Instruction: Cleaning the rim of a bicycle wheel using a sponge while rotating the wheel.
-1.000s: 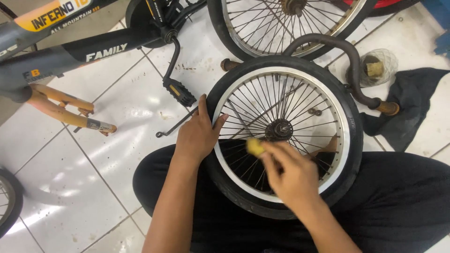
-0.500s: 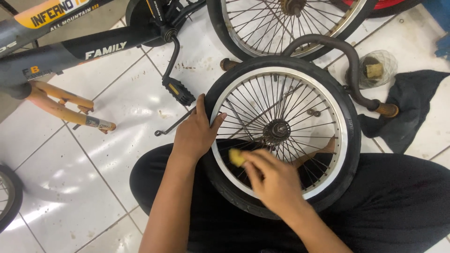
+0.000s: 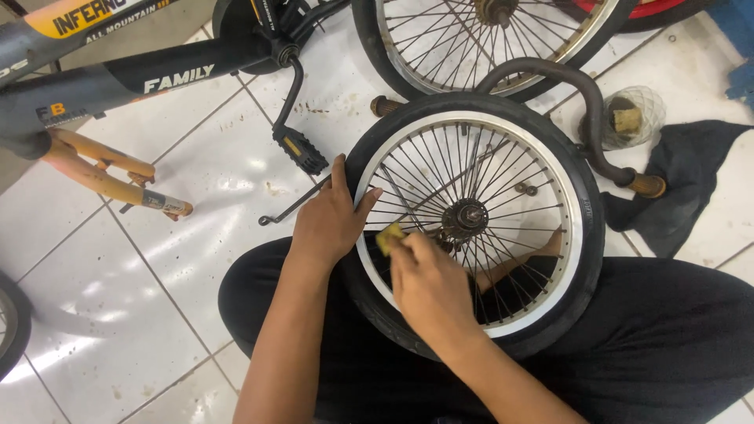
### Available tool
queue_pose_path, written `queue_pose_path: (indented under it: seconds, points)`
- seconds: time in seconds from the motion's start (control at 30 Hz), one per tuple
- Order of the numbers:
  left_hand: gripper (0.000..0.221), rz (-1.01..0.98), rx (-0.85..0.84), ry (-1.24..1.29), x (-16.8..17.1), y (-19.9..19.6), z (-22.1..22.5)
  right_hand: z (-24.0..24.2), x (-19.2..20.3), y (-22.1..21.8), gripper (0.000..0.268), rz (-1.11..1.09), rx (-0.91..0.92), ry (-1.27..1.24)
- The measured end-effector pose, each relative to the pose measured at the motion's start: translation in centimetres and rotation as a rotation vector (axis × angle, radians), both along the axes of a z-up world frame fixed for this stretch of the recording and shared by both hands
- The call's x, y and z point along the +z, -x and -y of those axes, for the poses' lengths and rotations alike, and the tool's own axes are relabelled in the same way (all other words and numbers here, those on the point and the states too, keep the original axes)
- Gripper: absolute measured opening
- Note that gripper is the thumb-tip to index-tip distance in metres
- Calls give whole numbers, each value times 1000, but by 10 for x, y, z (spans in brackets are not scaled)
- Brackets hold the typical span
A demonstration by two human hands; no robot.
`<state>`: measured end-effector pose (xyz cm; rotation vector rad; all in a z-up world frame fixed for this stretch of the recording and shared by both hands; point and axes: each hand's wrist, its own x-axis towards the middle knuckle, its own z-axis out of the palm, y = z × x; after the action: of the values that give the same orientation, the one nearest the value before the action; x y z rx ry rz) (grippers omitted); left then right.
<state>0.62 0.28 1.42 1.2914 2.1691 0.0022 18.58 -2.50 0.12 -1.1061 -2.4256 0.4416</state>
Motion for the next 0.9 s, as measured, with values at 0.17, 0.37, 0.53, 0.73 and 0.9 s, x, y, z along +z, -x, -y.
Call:
queue_pose_path:
  seconds: [0.17, 0.37, 0.53, 0.73, 0.9]
  points:
    - [85, 14, -16, 8, 8, -1, -4, -5, 14, -4, 15, -131, 104, 101]
    - [84, 2, -18, 7, 5, -1, -2, -17, 22, -25, 11, -29, -199, -60]
    - [85, 7, -16, 12, -1, 1, -1, -8, 25, -10, 13, -64, -14, 147]
    - [89, 18, -14, -5, -14, 4, 0, -8, 9, -42, 20, -208, 18, 279]
    - [91, 49, -6, 24, -2, 2, -9, -21, 14, -66, 21, -109, -194, 78]
